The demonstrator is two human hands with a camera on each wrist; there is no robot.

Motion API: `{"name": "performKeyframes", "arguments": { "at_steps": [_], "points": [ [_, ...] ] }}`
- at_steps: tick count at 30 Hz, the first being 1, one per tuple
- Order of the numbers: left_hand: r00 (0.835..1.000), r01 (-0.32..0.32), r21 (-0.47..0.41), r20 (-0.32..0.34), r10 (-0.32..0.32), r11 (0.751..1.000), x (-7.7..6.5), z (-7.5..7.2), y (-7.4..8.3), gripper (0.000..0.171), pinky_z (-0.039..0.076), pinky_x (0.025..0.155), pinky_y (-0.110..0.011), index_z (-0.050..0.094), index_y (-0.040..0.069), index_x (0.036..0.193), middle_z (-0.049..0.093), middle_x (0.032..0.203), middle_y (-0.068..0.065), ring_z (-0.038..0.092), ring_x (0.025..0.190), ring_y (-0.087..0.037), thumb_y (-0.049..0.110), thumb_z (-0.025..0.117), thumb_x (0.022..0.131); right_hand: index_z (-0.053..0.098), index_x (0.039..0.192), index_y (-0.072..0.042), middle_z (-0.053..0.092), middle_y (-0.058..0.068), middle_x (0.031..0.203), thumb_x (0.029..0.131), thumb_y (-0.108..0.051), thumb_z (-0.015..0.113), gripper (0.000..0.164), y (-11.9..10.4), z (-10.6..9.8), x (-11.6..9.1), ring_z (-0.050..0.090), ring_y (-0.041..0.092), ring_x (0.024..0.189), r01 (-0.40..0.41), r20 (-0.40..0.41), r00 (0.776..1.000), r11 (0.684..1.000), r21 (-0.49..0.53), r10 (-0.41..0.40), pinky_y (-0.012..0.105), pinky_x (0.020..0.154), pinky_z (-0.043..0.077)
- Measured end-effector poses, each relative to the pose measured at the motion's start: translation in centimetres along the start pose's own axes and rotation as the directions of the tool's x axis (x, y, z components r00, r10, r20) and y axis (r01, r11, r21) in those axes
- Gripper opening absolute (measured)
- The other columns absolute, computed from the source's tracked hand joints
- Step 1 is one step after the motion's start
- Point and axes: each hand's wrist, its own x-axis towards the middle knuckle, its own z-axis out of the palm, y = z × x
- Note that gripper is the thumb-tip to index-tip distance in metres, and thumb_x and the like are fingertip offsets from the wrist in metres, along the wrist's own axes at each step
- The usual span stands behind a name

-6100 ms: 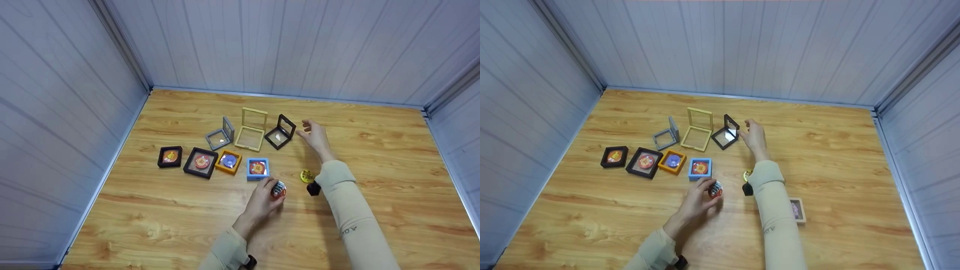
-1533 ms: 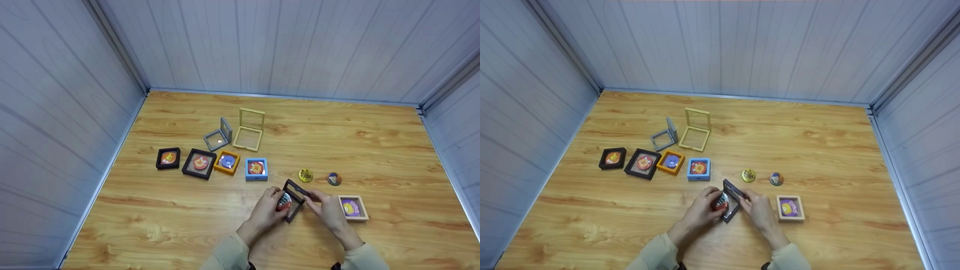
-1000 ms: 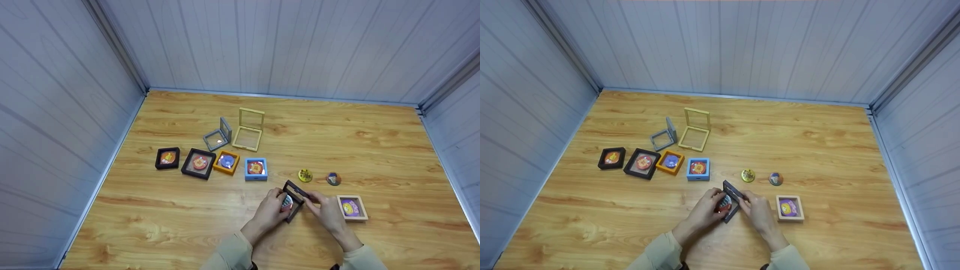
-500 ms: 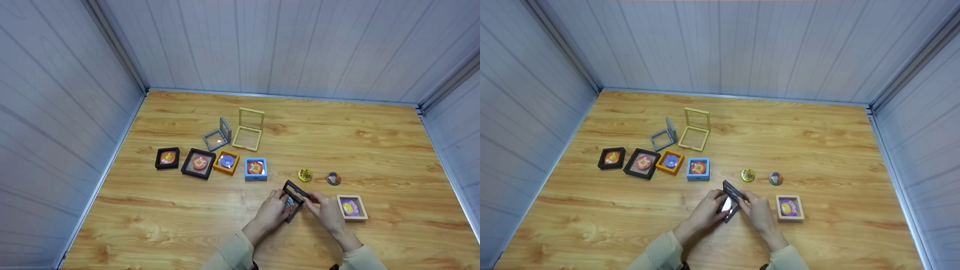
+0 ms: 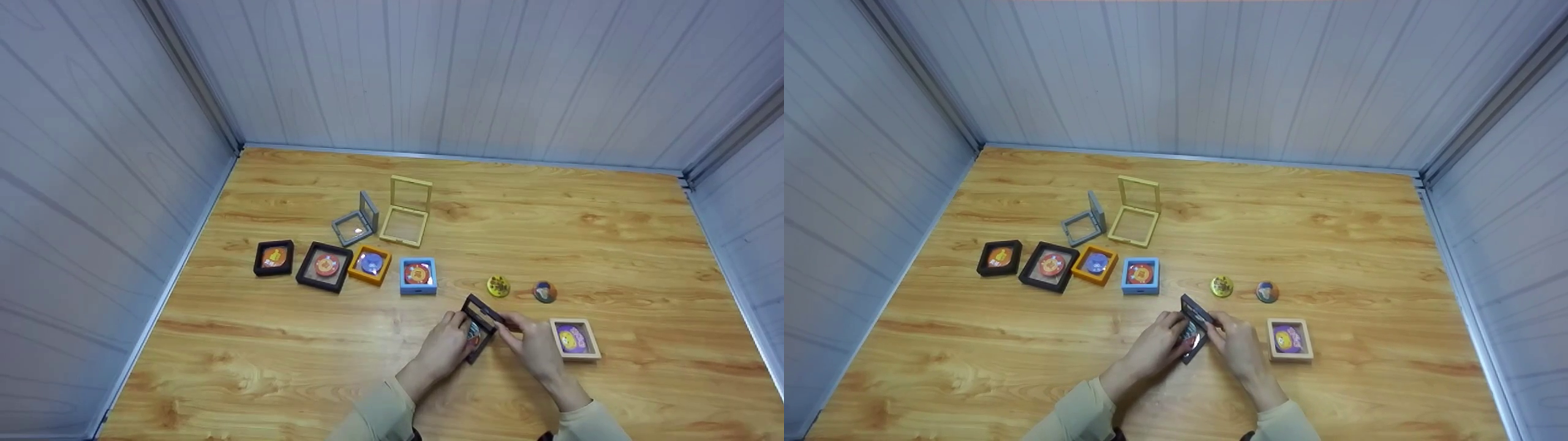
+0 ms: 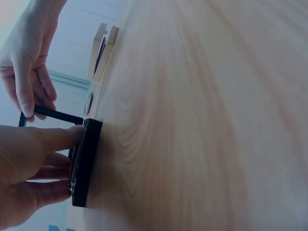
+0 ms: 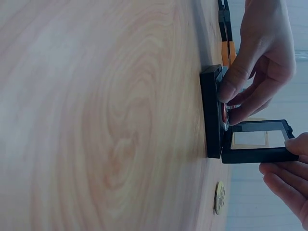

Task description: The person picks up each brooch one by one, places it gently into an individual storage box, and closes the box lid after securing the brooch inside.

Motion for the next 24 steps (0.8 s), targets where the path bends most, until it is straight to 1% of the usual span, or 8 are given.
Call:
{"name": "performKeyframes", "arguments": {
  "at_steps": [2,5,11,14,17,19,22,24],
  "points": [
    [1.000,-0.004,0.009,0.002,0.004,1.000,0.0,0.0,0.0,0.038,0.046,0.074,-0.023,0.061,0.000,0.106,0.054,0.103,-0.006,0.049,0.090,-0.017,0.030,0.061,0.083,0.066,0.084,0.001,0.066,0.012,0.077,0.070,0.003,0.069,0.015,0.0,0.0,0.0,0.065,0.021,0.067,0.002,0.000,1.000,1.000,-0.001,-0.002,0.029,0.060,0.052],
    [1.000,0.000,-0.009,0.015,0.000,1.000,0.0,0.0,-0.1,0.041,0.045,0.078,-0.025,0.060,0.000,0.109,0.054,0.105,-0.008,0.050,0.093,-0.018,0.031,0.061,0.082,0.066,0.084,0.002,0.066,0.013,0.077,0.070,0.004,0.070,0.015,0.1,0.1,0.0,0.064,0.021,0.067,0.004,-0.001,1.000,1.000,0.003,-0.004,0.030,0.060,0.052],
    [1.000,0.007,-0.114,0.015,-0.006,0.994,-0.4,-0.2,-0.7,0.051,0.042,0.084,-0.026,0.056,0.000,0.113,0.052,0.108,-0.009,0.048,0.097,-0.018,0.035,0.065,0.078,0.066,0.083,0.001,0.066,0.011,0.076,0.069,0.003,0.070,0.014,0.1,0.2,0.0,0.064,0.019,0.066,0.022,-0.009,1.000,1.000,0.002,-0.022,0.027,0.059,0.052],
    [0.998,0.045,-0.184,0.042,-0.038,0.982,-0.7,-0.4,-1.0,0.055,0.041,0.084,-0.025,0.055,0.000,0.115,0.051,0.108,-0.007,0.047,0.097,-0.016,0.038,0.066,0.077,0.066,0.082,0.000,0.066,0.010,0.075,0.069,0.003,0.070,0.014,0.2,0.2,-0.1,0.064,0.018,0.065,0.042,-0.021,0.999,0.999,-0.017,-0.043,0.025,0.059,0.051],
    [0.992,0.111,-0.262,0.093,-0.089,0.959,-1.0,-0.7,-1.5,0.060,0.041,0.084,-0.025,0.053,0.000,0.118,0.050,0.108,-0.006,0.046,0.098,-0.015,0.040,0.066,0.075,0.066,0.081,0.000,0.066,0.011,0.075,0.068,0.003,0.071,0.014,0.2,0.2,-0.1,0.064,0.018,0.065,0.050,-0.026,0.998,0.998,-0.026,-0.051,0.024,0.059,0.051],
    [0.987,0.143,-0.295,0.116,-0.113,0.945,-1.3,-1.0,-1.8,0.062,0.041,0.085,-0.027,0.053,0.000,0.118,0.050,0.108,-0.007,0.046,0.098,-0.016,0.041,0.067,0.073,0.066,0.082,0.001,0.066,0.011,0.075,0.068,0.003,0.071,0.014,0.1,0.2,-0.1,0.064,0.018,0.065,0.043,-0.022,0.999,0.999,-0.021,-0.044,0.024,0.059,0.051],
    [0.989,0.140,-0.305,0.098,-0.115,0.942,-1.7,-1.2,-2.4,0.063,0.041,0.086,-0.029,0.054,-0.001,0.116,0.051,0.107,-0.008,0.047,0.098,-0.019,0.039,0.071,0.070,0.066,0.082,0.001,0.066,0.013,0.075,0.068,0.003,0.071,0.014,0.0,0.1,-0.1,0.064,0.019,0.065,0.033,-0.018,0.999,0.999,-0.016,-0.034,0.024,0.059,0.051],
    [0.991,0.127,-0.295,0.087,-0.106,0.947,-1.9,-1.3,-2.8,0.062,0.041,0.086,-0.031,0.055,-0.001,0.113,0.051,0.106,-0.009,0.047,0.098,-0.020,0.037,0.073,0.068,0.066,0.082,0.001,0.066,0.013,0.075,0.068,0.003,0.071,0.014,0.0,0.1,-0.1,0.064,0.020,0.066,0.027,-0.017,0.999,0.999,-0.016,-0.028,0.025,0.059,0.052]
  ]
}}
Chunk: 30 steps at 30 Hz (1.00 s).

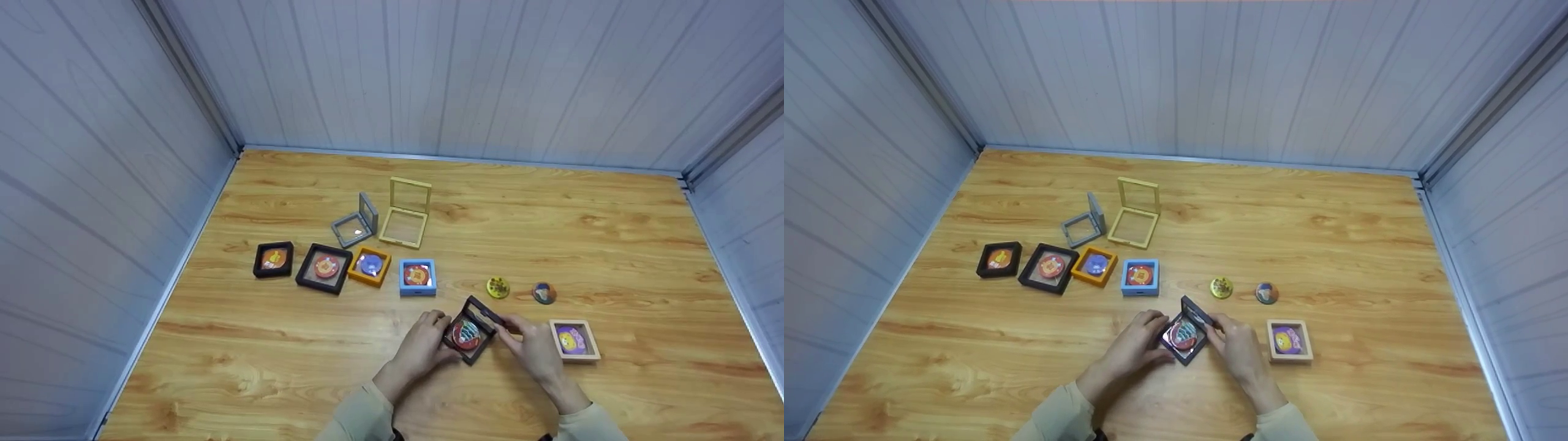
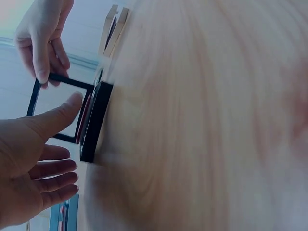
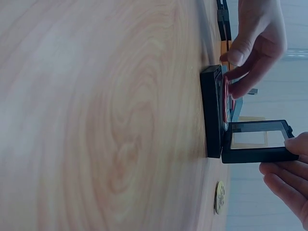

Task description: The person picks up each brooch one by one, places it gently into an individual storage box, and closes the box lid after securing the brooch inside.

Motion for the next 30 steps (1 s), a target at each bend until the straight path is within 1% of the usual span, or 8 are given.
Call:
{"name": "performKeyframes", "arguments": {
  "at_steps": [2,7,12,14,19,24,28,30],
  "points": [
    [1.000,0.002,0.008,0.007,-0.002,1.000,-0.05,-0.14,-0.25,0.061,0.041,0.086,-0.031,0.055,-0.002,0.113,0.051,0.106,-0.009,0.048,0.098,-0.021,0.034,0.074,0.068,0.066,0.082,0.001,0.066,0.013,0.075,0.068,0.003,0.071,0.014,0.01,0.00,-0.03,0.064,0.020,0.066,-0.003,0.001,1.000,1.000,0.000,0.003,0.025,0.059,0.052],
    [0.998,0.034,0.037,0.049,-0.036,0.999,-0.04,-0.18,-0.60,0.056,0.042,0.085,-0.031,0.055,-0.002,0.113,0.051,0.107,-0.009,0.047,0.097,-0.020,0.029,0.073,0.070,0.065,0.083,0.002,0.066,0.014,0.076,0.068,0.003,0.071,0.015,0.06,0.02,-0.06,0.064,0.020,0.066,-0.013,0.009,1.000,1.000,0.009,0.013,0.025,0.060,0.052],
    [1.000,0.011,0.063,0.004,-0.011,0.998,0.14,0.14,-0.90,0.042,0.043,0.078,-0.030,0.061,-0.001,0.104,0.052,0.100,-0.008,0.049,0.090,-0.020,0.026,0.070,0.074,0.065,0.083,0.002,0.066,0.014,0.077,0.068,0.004,0.071,0.016,0.05,0.03,-0.05,0.064,0.021,0.067,-0.020,0.013,1.000,1.000,0.019,0.020,0.025,0.061,0.052],
    [1.000,-0.002,0.066,-0.015,0.003,0.998,0.23,0.27,-0.98,0.036,0.043,0.075,-0.030,0.063,0.000,0.099,0.052,0.097,-0.007,0.049,0.087,-0.019,0.025,0.070,0.074,0.065,0.083,0.002,0.066,0.014,0.077,0.068,0.004,0.071,0.016,0.04,0.04,-0.07,0.064,0.020,0.067,-0.009,0.012,1.000,1.000,0.015,0.009,0.025,0.060,0.052],
    [0.999,-0.027,0.083,-0.034,0.030,0.996,0.38,0.28,-1.00,0.025,0.043,0.072,-0.027,0.067,0.006,0.088,0.051,0.091,-0.004,0.048,0.083,-0.017,0.024,0.071,0.072,0.065,0.082,0.000,0.066,0.012,0.075,0.066,0.004,0.072,0.018,0.07,0.10,-0.22,0.064,0.018,0.064,0.049,-0.005,0.999,0.999,-0.016,-0.049,0.025,0.057,0.051],
    [0.999,-0.032,0.066,-0.041,0.035,0.997,0.56,0.22,-0.99,0.024,0.042,0.072,-0.027,0.068,0.007,0.086,0.050,0.088,-0.004,0.048,0.081,-0.017,0.023,0.073,0.069,0.066,0.083,-0.001,0.067,0.010,0.078,0.064,0.004,0.074,0.021,-0.11,0.23,-0.36,0.064,0.019,0.066,0.086,0.004,0.996,0.996,-0.027,-0.086,0.027,0.058,0.052],
    [0.999,-0.026,0.055,-0.031,0.027,0.998,0.72,0.24,-1.09,0.024,0.042,0.071,-0.027,0.068,0.008,0.086,0.050,0.088,-0.003,0.047,0.081,-0.016,0.022,0.074,0.068,0.066,0.085,-0.002,0.067,0.010,0.081,0.064,0.002,0.075,0.023,-0.53,0.36,-0.57,0.064,0.021,0.071,0.087,0.033,0.996,0.996,-0.017,-0.086,0.028,0.062,0.052],
    [0.999,-0.025,0.054,-0.028,0.026,0.998,0.78,0.26,-1.13,0.024,0.042,0.071,-0.027,0.068,0.008,0.085,0.050,0.087,-0.003,0.047,0.080,-0.016,0.022,0.074,0.067,0.067,0.086,-0.004,0.067,0.009,0.081,0.064,0.000,0.075,0.024,-0.80,0.42,-0.74,0.064,0.019,0.072,0.080,0.049,0.996,0.997,-0.020,-0.079,0.028,0.064,0.052]
  ]
}}
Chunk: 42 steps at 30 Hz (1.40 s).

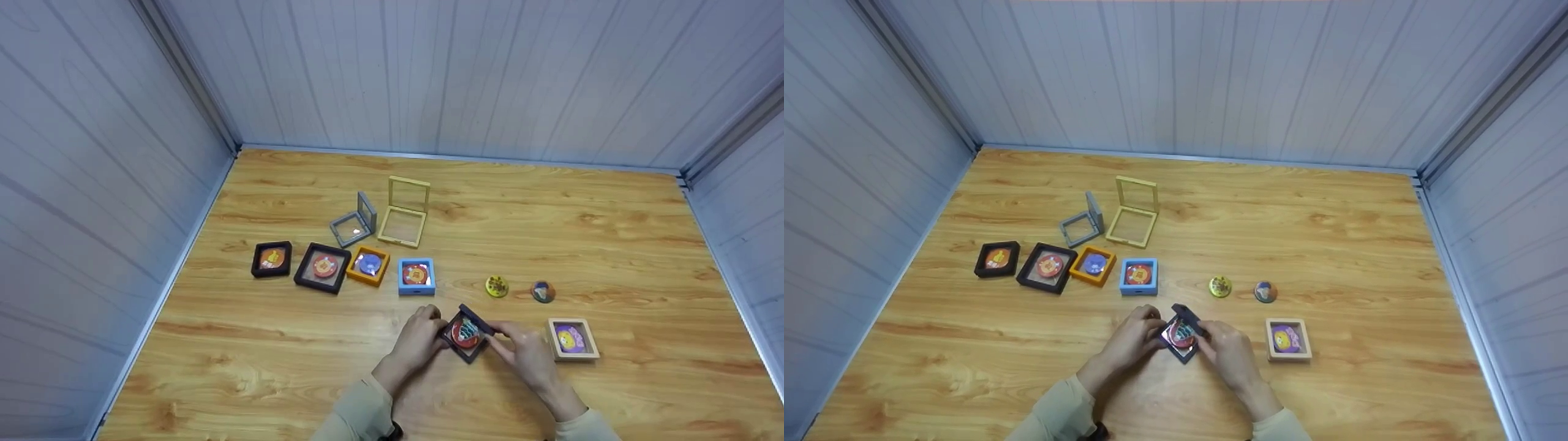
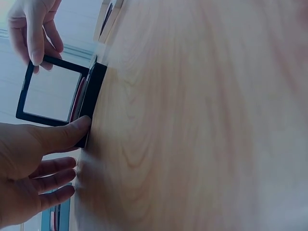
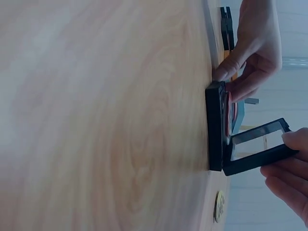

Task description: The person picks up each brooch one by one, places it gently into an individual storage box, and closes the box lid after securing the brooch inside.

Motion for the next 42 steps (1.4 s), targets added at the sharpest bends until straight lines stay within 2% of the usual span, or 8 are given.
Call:
{"name": "performKeyframes", "arguments": {
  "at_steps": [12,22,32,42],
  "points": [
    [1.000,0.006,-0.002,-0.002,-0.006,1.000,-0.1,0.0,-0.2,0.024,0.042,0.072,-0.026,0.069,0.009,0.086,0.050,0.088,-0.002,0.046,0.082,-0.015,0.024,0.073,0.068,0.066,0.084,-0.004,0.064,0.004,0.084,0.056,0.000,0.078,0.030,-1.1,1.1,-0.7,0.059,0.016,0.076,0.027,0.076,0.997,0.999,0.026,-0.028,0.028,0.067,0.051],
    [0.999,-0.032,0.017,-0.034,0.032,0.999,-0.1,0.1,-0.3,0.021,0.041,0.072,-0.025,0.069,0.011,0.082,0.050,0.087,-0.001,0.047,0.081,-0.015,0.025,0.073,0.067,0.067,0.084,-0.009,0.064,0.002,0.087,0.059,-0.007,0.078,0.027,-0.8,2.1,-1.2,0.055,0.015,0.083,0.091,0.119,0.988,0.995,0.030,-0.094,0.033,0.070,0.049],
    [1.000,-0.012,-0.019,-0.015,0.012,1.000,-0.1,0.1,-0.3,0.022,0.041,0.072,-0.026,0.069,0.010,0.086,0.049,0.088,-0.001,0.046,0.081,-0.016,0.024,0.073,0.069,0.069,0.083,-0.008,0.062,0.002,0.088,0.062,-0.010,0.077,0.023,-0.9,2.1,-1.4,0.054,0.016,0.086,0.066,0.209,0.976,0.997,-0.040,-0.056,0.034,0.074,0.048],
    [1.000,-0.012,0.005,0.001,0.012,1.000,-0.1,0.0,-0.1,0.021,0.041,0.072,-0.027,0.069,0.010,0.086,0.050,0.089,-0.002,0.046,0.082,-0.016,0.025,0.072,0.071,0.069,0.083,-0.007,0.062,0.002,0.089,0.062,-0.010,0.076,0.023,-0.9,2.1,-1.1,0.052,0.016,0.088,0.051,0.286,0.958,0.995,-0.090,-0.023,0.034,0.076,0.048]
  ]
}}
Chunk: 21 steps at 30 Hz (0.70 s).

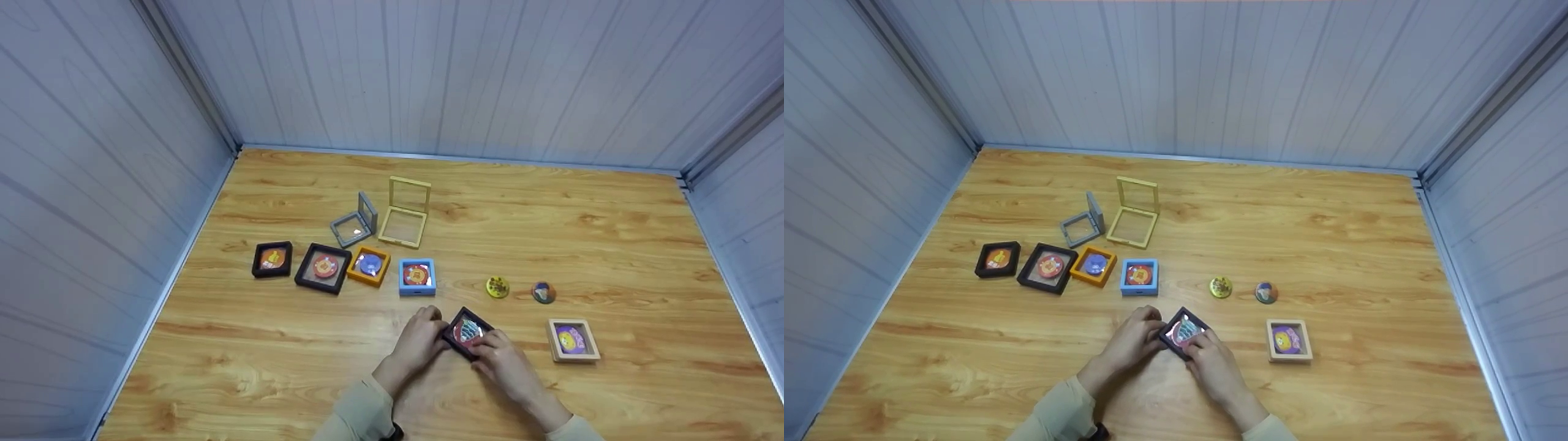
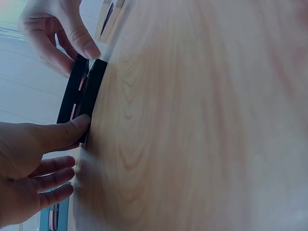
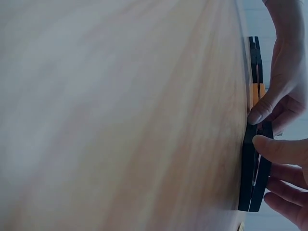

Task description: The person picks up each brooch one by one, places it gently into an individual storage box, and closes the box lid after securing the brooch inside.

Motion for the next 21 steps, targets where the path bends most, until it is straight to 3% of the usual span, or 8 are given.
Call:
{"name": "performKeyframes", "arguments": {
  "at_steps": [4,11,21],
  "points": [
    [1.000,-0.002,0.005,-0.004,0.002,1.000,-0.05,-0.02,0.01,0.021,0.041,0.072,-0.026,0.069,0.011,0.085,0.049,0.088,-0.001,0.046,0.082,-0.016,0.026,0.072,0.071,0.069,0.082,-0.007,0.061,0.002,0.089,0.064,-0.014,0.077,0.021,-0.04,0.09,0.11,0.052,0.016,0.087,0.008,0.004,1.000,1.000,-0.016,-0.008,0.034,0.075,0.047],
    [1.000,0.000,-0.010,-0.008,0.000,1.000,-0.02,0.09,-0.05,0.021,0.041,0.071,-0.025,0.069,0.011,0.084,0.050,0.087,0.000,0.046,0.081,-0.015,0.026,0.073,0.070,0.069,0.076,-0.009,0.060,-0.001,0.082,0.063,-0.014,0.078,0.017,0.15,0.45,0.20,0.052,0.013,0.080,0.099,-0.103,0.989,0.994,-0.046,-0.103,0.030,0.068,0.046],
    [1.000,-0.017,0.010,-0.005,0.017,1.000,-0.18,0.05,-0.17,0.022,0.041,0.074,-0.026,0.065,0.007,0.087,0.051,0.091,-0.002,0.047,0.083,-0.016,0.020,0.071,0.070,0.067,0.075,-0.007,0.062,0.003,0.080,0.060,-0.009,0.077,0.019,0.90,-0.38,-0.14,0.053,0.016,0.079,0.110,-0.095,0.989,0.991,-0.075,-0.117,0.034,0.070,0.046]
  ]
}}
